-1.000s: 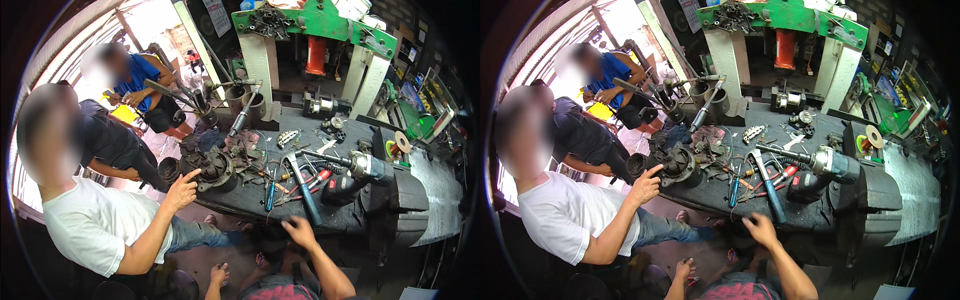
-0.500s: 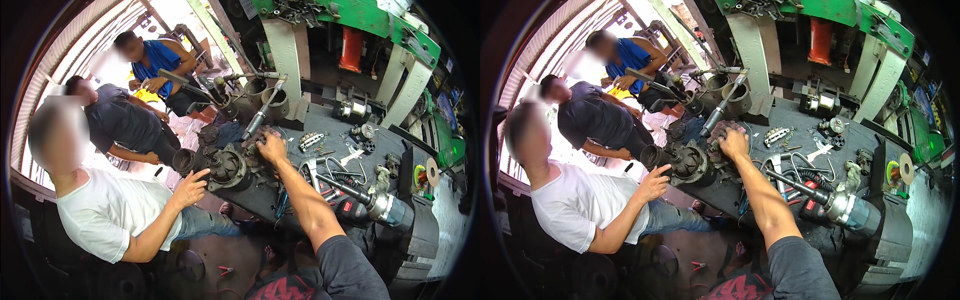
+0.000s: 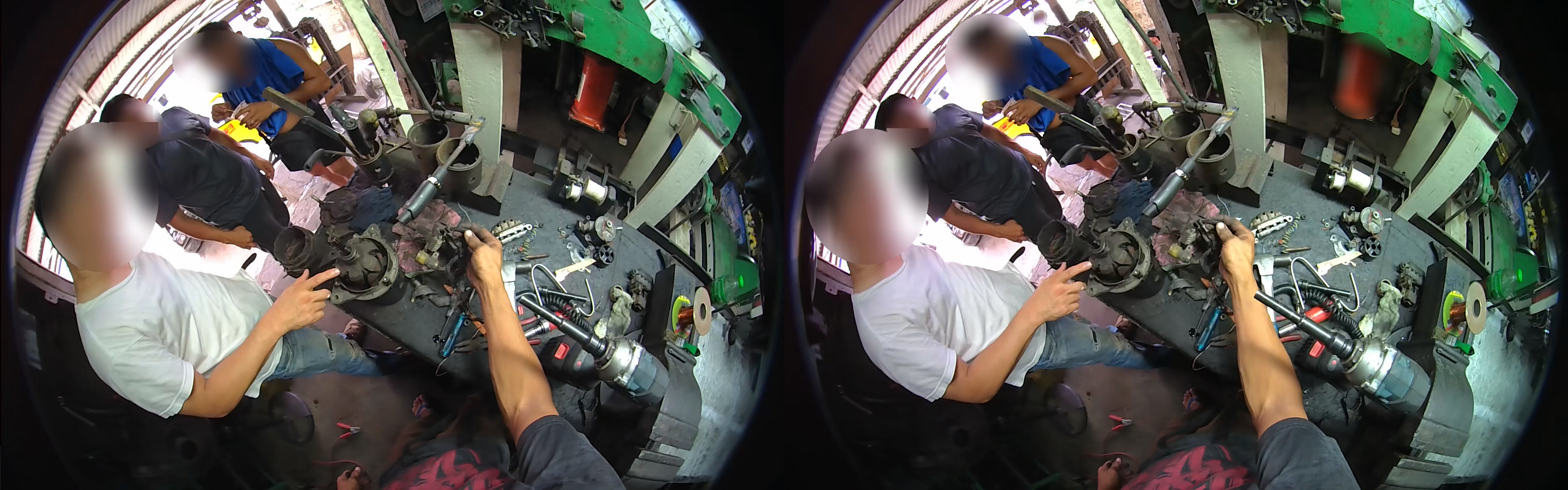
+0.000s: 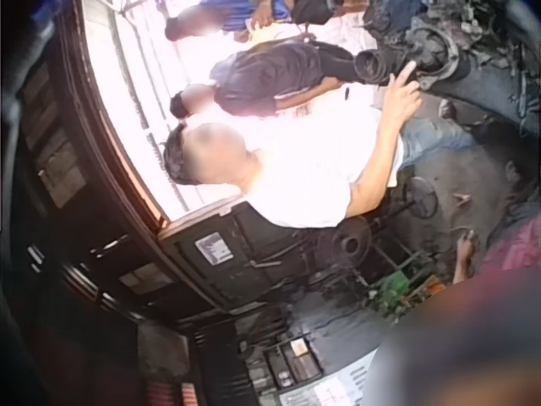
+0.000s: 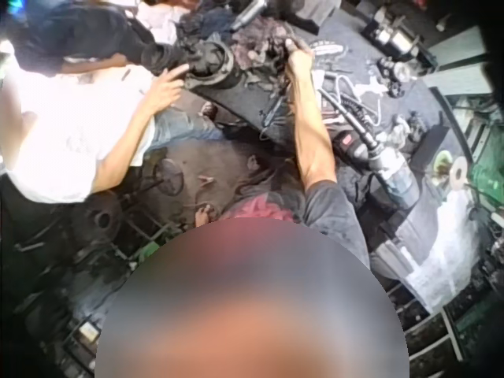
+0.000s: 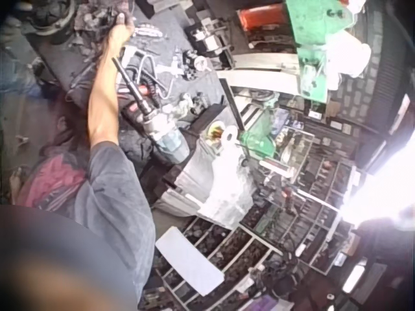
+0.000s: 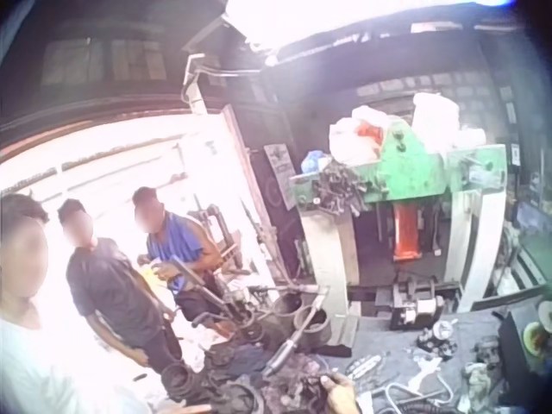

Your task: The person uses a power impact wrench to remove bolts from a mechanical housing on a workbench, then disassembles the part by hand. They place the housing into a bench vise, remove a shaft, and wipe the components with a rag. The person also retrieves a cylindrical part from a shelf and returns to the bench to continue handling the disassembled parts.

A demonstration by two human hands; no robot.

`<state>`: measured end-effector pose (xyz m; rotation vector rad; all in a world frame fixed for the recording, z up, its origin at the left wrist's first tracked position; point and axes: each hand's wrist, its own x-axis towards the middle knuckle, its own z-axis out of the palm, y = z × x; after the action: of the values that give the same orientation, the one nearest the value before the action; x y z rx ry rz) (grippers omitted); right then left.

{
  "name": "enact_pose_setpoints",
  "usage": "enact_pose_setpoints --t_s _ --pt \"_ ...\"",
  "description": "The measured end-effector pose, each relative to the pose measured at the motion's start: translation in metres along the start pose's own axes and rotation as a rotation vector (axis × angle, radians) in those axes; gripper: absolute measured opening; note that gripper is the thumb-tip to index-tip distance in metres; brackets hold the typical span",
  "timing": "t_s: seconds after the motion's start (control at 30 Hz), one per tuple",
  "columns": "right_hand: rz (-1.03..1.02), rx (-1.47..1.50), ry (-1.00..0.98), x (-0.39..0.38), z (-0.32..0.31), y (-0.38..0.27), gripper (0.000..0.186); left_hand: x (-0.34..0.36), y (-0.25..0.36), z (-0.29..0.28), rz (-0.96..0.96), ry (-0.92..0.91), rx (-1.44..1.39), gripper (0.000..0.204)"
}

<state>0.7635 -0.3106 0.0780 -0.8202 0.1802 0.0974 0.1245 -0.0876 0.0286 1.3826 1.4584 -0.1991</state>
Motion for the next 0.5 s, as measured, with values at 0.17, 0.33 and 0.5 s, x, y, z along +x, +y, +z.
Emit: enact_pose_setpoints --t_s 0.17,0.33,0.5 --pt "0.029 0.202 -0.111 -0.007 -0.022 -0.012 0.019 0.014 0.005 0.007 -0.056 -0.101 -0.096 0.037" --pt "0.006 0.264 -0.085 -0.007 -0.035 -0.016 0.019 0.013 0.007 0.007 -0.072 -0.070 -0.088 0.033" --pt "0.027 0.391 -0.179 -0.002 -0.045 -0.013 0.017 0.005 0.012 0.006 -0.147 -0.072 -0.079 0.023"
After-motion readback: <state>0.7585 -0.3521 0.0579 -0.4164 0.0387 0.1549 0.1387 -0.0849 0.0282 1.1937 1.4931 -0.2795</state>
